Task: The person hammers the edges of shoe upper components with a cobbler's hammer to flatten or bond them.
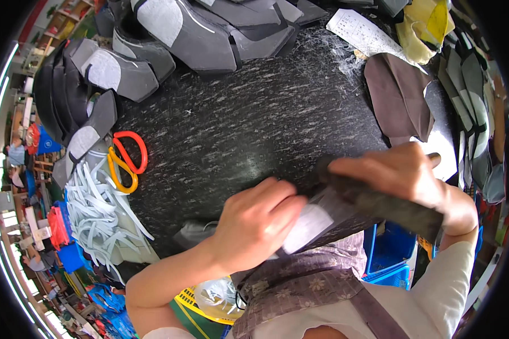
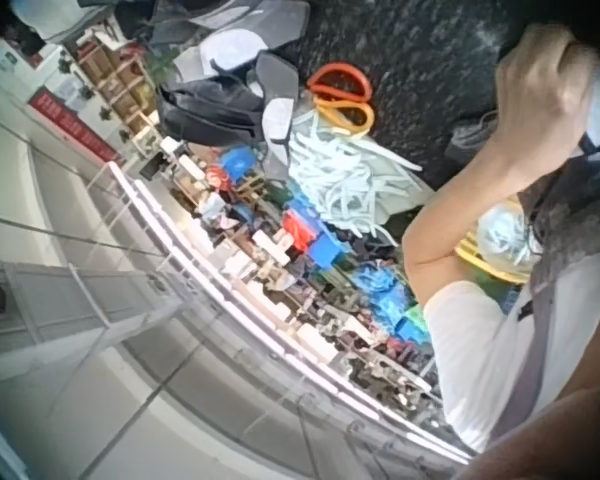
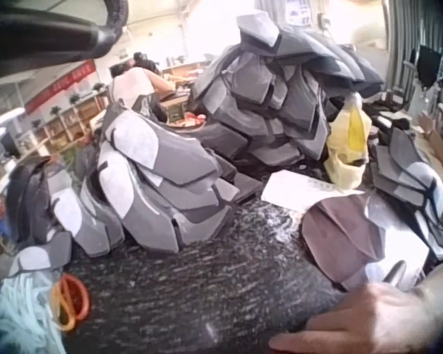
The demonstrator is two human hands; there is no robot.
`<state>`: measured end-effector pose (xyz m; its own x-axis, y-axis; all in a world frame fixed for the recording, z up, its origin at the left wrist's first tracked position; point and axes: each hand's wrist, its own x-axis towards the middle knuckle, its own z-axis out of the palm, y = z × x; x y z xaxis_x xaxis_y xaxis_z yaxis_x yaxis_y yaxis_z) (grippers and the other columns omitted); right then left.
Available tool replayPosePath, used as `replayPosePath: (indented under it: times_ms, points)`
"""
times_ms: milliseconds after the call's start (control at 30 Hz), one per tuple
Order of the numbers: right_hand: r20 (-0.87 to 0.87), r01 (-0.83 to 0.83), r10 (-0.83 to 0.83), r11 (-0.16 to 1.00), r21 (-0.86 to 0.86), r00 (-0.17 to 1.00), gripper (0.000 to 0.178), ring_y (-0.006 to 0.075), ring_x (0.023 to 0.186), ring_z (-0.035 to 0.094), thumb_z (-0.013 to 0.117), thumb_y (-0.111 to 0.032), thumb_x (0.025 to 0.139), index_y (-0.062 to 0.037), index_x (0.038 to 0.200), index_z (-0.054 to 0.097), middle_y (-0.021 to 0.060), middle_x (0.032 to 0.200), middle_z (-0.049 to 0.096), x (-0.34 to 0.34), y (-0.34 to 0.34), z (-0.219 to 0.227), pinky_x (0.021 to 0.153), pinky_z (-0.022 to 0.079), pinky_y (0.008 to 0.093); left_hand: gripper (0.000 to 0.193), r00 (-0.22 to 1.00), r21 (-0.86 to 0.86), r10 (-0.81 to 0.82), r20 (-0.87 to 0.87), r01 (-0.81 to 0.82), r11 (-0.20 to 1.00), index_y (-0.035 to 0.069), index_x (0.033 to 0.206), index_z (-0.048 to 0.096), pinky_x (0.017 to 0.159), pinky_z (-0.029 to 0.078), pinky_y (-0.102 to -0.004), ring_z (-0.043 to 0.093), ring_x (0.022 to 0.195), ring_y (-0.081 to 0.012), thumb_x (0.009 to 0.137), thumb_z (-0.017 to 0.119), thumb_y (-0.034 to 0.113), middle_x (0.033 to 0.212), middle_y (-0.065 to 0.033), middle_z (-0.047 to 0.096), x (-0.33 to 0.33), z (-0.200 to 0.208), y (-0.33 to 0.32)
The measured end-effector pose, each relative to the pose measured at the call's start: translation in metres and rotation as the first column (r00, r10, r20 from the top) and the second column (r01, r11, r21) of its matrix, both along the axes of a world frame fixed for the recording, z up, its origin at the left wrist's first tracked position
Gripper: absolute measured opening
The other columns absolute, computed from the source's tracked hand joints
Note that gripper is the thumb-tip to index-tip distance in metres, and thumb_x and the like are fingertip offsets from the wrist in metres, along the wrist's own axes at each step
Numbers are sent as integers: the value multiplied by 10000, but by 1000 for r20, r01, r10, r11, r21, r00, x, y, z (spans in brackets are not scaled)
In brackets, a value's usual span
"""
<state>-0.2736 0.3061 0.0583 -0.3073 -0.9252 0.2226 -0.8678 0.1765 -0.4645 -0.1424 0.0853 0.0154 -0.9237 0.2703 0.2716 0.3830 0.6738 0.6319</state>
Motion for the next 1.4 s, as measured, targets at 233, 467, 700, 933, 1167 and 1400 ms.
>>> replayPosePath:
  times_ms: [233,467,700,933,1167,1400]
  points:
    - [175,58,-67,997,60,982,422,287,557,627,681,-259,837,-31,1189,631,94,700,596,6,24,-22,475,474,394,242,993,48,36,116,-42,998,-2,996,692,668,529,-364,634,780,-282,784,779,76,941,-119,610,1,-2,-8]
    - [-14,-118,119,991,56,993,409,193,510,610,655,-245,835,-53,1195,621,16,701,555,6,-2,-12,416,462,340,287,976,-210,-92,-198,49,976,-39,977,689,610,515,-327,602,751,-214,701,724,34,926,-94,602,12,-10,-5]
    - [80,-145,139,986,84,987,412,220,554,641,640,-192,817,-63,1207,609,42,722,593,13,-13,-11,442,493,348,235,997,31,3,-81,0,1000,-5,952,706,642,523,-355,614,766,-247,729,776,20,940,-95,619,16,-11,-11]
    - [93,-139,132,987,78,987,432,229,587,658,606,-149,810,-59,1233,604,49,742,611,17,-32,1,470,508,350,296,979,-104,55,-198,-77,992,4,960,701,648,508,-351,599,781,-257,687,811,38,936,-90,609,38,-15,-18]
    - [105,-179,166,975,133,981,409,224,606,671,602,-163,839,-78,1239,606,46,741,610,27,-39,-3,476,511,345,314,988,-30,139,-61,-141,990,-3,960,710,635,500,-360,599,737,-258,678,833,61,910,-88,609,59,-12,-44]
    - [16,-170,169,979,114,985,370,214,551,646,637,-167,804,-81,1163,625,32,672,577,34,-66,4,454,507,345,271,959,-169,44,-279,-94,981,-55,977,679,724,530,-353,597,826,-251,754,733,88,937,-117,595,65,-18,-41]
